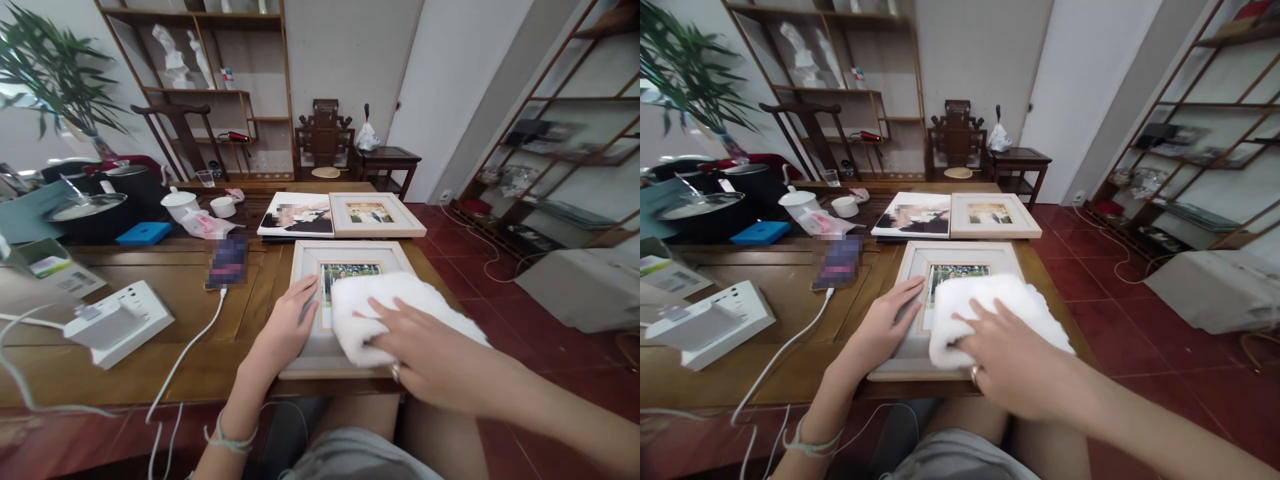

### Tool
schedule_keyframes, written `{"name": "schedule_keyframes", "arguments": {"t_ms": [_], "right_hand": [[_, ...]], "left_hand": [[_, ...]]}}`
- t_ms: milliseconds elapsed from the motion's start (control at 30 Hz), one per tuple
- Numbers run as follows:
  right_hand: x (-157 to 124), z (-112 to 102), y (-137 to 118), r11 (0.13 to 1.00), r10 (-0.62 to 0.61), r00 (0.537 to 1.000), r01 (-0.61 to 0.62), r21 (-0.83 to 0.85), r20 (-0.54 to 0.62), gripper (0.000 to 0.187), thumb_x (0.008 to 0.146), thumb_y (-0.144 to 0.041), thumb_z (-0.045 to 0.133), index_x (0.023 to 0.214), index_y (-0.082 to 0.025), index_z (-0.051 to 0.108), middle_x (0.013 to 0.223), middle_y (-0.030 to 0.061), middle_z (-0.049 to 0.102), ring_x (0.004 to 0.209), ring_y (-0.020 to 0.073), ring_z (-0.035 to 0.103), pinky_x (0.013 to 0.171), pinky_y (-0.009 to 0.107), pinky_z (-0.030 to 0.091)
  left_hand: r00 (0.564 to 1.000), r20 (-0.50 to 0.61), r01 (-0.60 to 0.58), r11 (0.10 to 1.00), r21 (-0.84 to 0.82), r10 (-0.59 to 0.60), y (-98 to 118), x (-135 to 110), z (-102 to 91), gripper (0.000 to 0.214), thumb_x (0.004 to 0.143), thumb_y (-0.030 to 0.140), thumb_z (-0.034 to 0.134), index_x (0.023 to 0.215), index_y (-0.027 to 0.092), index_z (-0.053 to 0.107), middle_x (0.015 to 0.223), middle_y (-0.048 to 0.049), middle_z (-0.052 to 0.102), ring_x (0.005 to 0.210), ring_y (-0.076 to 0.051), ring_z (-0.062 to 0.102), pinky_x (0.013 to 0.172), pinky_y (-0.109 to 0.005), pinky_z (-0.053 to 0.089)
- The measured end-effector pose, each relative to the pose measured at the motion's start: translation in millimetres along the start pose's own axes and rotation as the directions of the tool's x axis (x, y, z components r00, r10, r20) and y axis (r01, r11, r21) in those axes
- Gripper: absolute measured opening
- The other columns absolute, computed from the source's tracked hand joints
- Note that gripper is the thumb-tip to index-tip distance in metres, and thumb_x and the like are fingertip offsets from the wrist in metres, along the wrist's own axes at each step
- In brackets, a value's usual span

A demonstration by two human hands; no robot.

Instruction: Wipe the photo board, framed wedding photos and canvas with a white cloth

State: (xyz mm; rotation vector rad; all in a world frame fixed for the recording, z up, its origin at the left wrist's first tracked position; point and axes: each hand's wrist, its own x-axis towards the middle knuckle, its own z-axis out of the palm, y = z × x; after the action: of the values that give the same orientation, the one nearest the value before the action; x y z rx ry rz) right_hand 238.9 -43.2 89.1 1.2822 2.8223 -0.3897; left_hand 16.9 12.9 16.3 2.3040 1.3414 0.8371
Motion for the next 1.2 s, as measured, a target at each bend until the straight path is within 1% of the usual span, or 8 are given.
{"name": "schedule_keyframes", "arguments": {"t_ms": [100, 233, 400, 533, 633, 733, 1000, 1200], "right_hand": [[-17, -5, -25, 0.993, -0.039, 0.993, 0.026, 0.118, 0.109, 0.043, 0.069, -0.007, 0.048, 0.103, -0.025, 0.067, 0.137, 0.0061, 0.05, 0.13, 0.0286, 0.037, 0.108, 0.051, 0.025], [-12, 9, -31, 0.992, -0.062, 0.993, 0.05, 0.112, 0.104, 0.051, 0.067, -0.007, 0.05, 0.112, -0.024, 0.064, 0.147, 0.0045, 0.035, 0.137, 0.0328, 0.019, 0.108, 0.058, 0.018], [22, 28, 12, 0.99, 0.064, 0.991, -0.078, -0.119, -0.12, 0.054, 0.069, -0.003, 0.048, 0.119, -0.017, 0.061, 0.148, 0.0101, 0.032, 0.137, 0.0353, 0.017, 0.108, 0.06, 0.017], [57, 20, 58, 0.946, 0.081, 0.956, -0.163, -0.28, -0.281, 0.051, 0.071, -0.002, 0.048, 0.119, -0.015, 0.06, 0.148, 0.0124, 0.032, 0.137, 0.0349, 0.019, 0.107, 0.059, 0.02], [80, 11, 78, 0.925, 0.078, 0.947, -0.185, -0.331, -0.312, 0.051, 0.071, -0.001, 0.046, 0.119, -0.011, 0.06, 0.149, 0.0146, 0.029, 0.137, 0.0364, 0.017, 0.106, 0.059, 0.021], [89, 8, 76, 0.942, 0.049, 0.964, -0.131, -0.308, -0.262, 0.054, 0.071, -0.001, 0.044, 0.121, -0.011, 0.059, 0.149, 0.0141, 0.028, 0.137, 0.0381, 0.015, 0.106, 0.061, 0.02], [31, 11, 6, 0.993, -0.096, 0.995, 0.095, -0.074, -0.015, 0.045, 0.07, -0.005, 0.046, 0.109, -0.013, 0.066, 0.145, 0.013, 0.037, 0.137, 0.0325, 0.022, 0.108, 0.056, 0.021], [-11, 6, -13, 0.99, -0.117, 0.993, 0.118, 0.078, -0.009, 0.055, 0.063, -0.002, 0.043, 0.11, -0.022, 0.064, 0.142, 0.0034, 0.044, 0.135, 0.02, 0.029, 0.112, 0.043, 0.021]], "left_hand": [[1.0, 0.004, -0.014, 1.0, 0.01, 0.014, 0, 0, -0.1, 0.04, 0.09, 0.022, 0.042, 0.125, 0.006, 0.055, 0.134, -0.0148, 0.053, 0.126, -0.024, 0.047, 0.108, -0.041, 0.037], [0.999, 0.001, -0.042, 0.999, 0.021, 0.042, -1, 1, -0.1, 0.038, 0.09, 0.02, 0.041, 0.124, 0.01, 0.056, 0.134, -0.0138, 0.054, 0.126, -0.024, 0.048, 0.106, -0.044, 0.039], [0.999, -0.007, -0.05, 0.999, 0.013, 0.05, 1, 1, -1.2, 0.038, 0.091, 0.021, 0.04, 0.123, 0.01, 0.057, 0.132, -0.0142, 0.055, 0.125, -0.025, 0.049, 0.105, -0.044, 0.04], [0.999, 0.001, -0.045, 0.999, 0.009, 0.045, 2, 1, -3.4, 0.038, 0.091, 0.022, 0.041, 0.123, 0.013, 0.057, 0.133, -0.0127, 0.055, 0.125, -0.025, 0.049, 0.105, -0.044, 0.041], [0.999, 0.004, -0.033, 0.999, 0.004, 0.033, 2, 0, -3.7, 0.039, 0.091, 0.023, 0.041, 0.123, 0.011, 0.057, 0.133, -0.0138, 0.054, 0.125, -0.026, 0.049, 0.105, -0.044, 0.04], [1.0, -0.004, -0.011, 1.0, -0.005, 0.011, 1, 1, -2.4, 0.04, 0.091, 0.025, 0.041, 0.123, 0.009, 0.057, 0.133, -0.0149, 0.054, 0.125, -0.026, 0.049, 0.106, -0.043, 0.039], [0.999, -0.025, -0.032, 0.999, -0.005, 0.032, 1, 1, -1.0, 0.037, 0.09, 0.021, 0.041, 0.12, 0.01, 0.06, 0.13, -0.0141, 0.057, 0.123, -0.025, 0.051, 0.105, -0.044, 0.04], [1.0, -0.007, -0.023, 1.0, 0.0, 0.023, 2, 0, -2.5, 0.038, 0.09, 0.021, 0.041, 0.122, 0.009, 0.058, 0.131, -0.0146, 0.056, 0.124, -0.026, 0.049, 0.105, -0.044, 0.04]]}}
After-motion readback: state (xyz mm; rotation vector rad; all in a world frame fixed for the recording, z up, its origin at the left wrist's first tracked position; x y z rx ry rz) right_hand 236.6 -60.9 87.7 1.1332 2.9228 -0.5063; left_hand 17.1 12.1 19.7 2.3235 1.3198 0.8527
